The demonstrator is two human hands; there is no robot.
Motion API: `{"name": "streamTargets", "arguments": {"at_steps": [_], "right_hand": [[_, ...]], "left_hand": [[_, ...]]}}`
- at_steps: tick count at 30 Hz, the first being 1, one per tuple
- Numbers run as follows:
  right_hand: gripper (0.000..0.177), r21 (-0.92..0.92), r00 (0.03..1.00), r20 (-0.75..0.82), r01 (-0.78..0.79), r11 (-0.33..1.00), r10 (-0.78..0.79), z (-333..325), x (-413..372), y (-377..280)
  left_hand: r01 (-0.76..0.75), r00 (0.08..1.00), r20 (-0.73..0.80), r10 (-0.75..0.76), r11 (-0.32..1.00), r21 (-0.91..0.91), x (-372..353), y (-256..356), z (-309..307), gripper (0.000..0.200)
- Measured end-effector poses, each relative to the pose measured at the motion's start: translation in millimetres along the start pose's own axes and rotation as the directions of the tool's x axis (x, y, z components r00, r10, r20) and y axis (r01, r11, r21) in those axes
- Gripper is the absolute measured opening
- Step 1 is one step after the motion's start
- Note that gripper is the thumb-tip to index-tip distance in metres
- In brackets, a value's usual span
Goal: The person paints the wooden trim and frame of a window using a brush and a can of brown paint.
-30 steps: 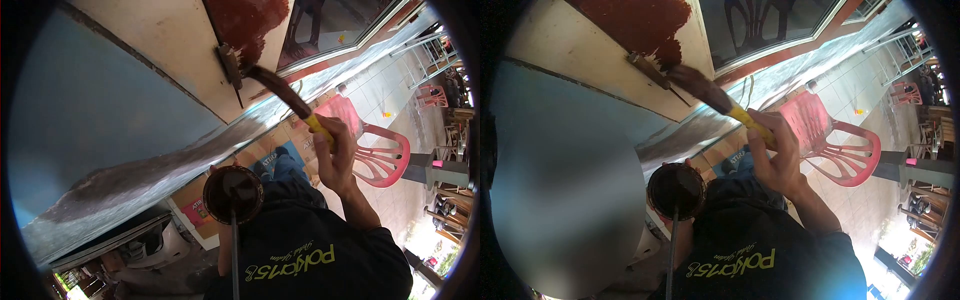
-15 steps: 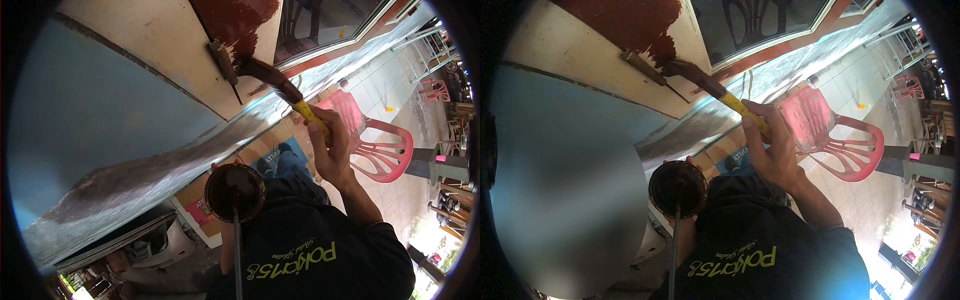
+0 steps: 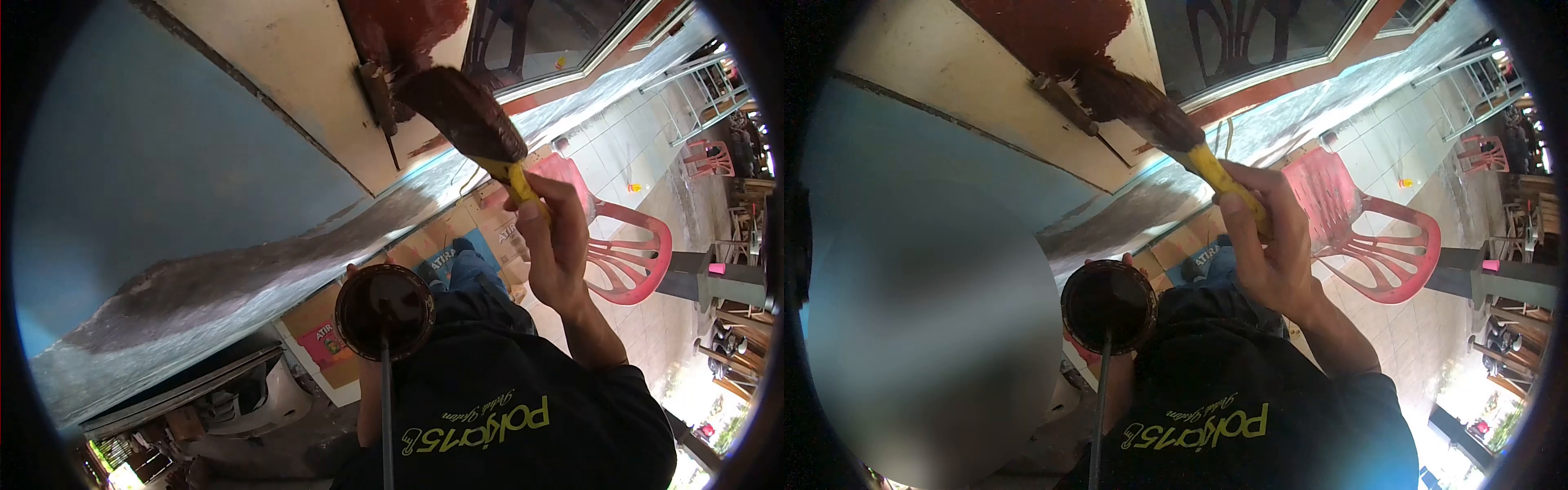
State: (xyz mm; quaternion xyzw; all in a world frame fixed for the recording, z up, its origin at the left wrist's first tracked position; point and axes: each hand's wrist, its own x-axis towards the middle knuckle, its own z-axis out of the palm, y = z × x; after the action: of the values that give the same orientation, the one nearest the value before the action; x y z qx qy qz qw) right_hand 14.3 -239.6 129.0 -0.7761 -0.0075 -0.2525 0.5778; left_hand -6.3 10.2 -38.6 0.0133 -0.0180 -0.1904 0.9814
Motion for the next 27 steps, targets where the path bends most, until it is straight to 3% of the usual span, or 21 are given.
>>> {"name": "streamTargets", "arguments": {"at_steps": [1, 4, 8, 11, 16, 18, 22, 25, 27], "right_hand": [[0.023, 0.034, 1.000, -0.015, -0.014, 0.999, 0.014, 0, 1, -4], [0.024, -0.149, 0.995, 0.094, -0.033, 0.988, 0.047, -2, 6, -9], [0.024, -0.141, 0.995, 0.072, -0.057, 0.988, 0.068, -1, -1, -5], [0.024, 0.034, 1.000, 0.002, -0.009, 0.999, 0.009, 1, 4, -7], [0.023, -0.108, 0.995, 0.094, 0.024, 0.994, -0.014, 0, 6, -4], [0.023, -0.050, 0.997, 0.071, -0.031, 0.998, 0.034, -1, 4, -7], [0.024, 0.062, 1.000, 0.025, 0.014, 0.998, -0.015, 0, 10, -8], [0.025, -0.067, 0.990, 0.132, -0.039, 0.997, 0.048, -3, 13, -13], [0.025, -0.090, 0.989, 0.120, -0.079, 0.993, 0.089, -3, 9, -13]], "left_hand": [[0.007, 1.000, -0.010, -0.007, 1.000, 0.016, 0, 0, 7, 0.052], [0.047, 0.999, 0.002, -0.047, 0.999, -0.023, 3, 3, 4, 0.049], [0.061, 0.998, 0.011, -0.061, 0.997, -0.054, 4, 6, -5, 0.046], [0.082, 0.997, 0.023, -0.080, 0.994, -0.079, 1, 8, -8, 0.044], [0.171, 0.984, 0.083, -0.158, 0.966, -0.192, 6, 8, -11, 0.041], [0.198, 0.979, 0.102, -0.179, 0.954, -0.225, 8, 8, -10, 0.042], [0.067, 0.998, 0.014, -0.066, 0.993, -0.099, 0, 6, -12, 0.043], [0.043, 0.999, -0.029, -0.044, 0.998, -0.043, -3, 6, -12, 0.045], [0.022, 1.000, -0.017, -0.022, 1.000, -0.010, -1, 6, -10, 0.046]]}}
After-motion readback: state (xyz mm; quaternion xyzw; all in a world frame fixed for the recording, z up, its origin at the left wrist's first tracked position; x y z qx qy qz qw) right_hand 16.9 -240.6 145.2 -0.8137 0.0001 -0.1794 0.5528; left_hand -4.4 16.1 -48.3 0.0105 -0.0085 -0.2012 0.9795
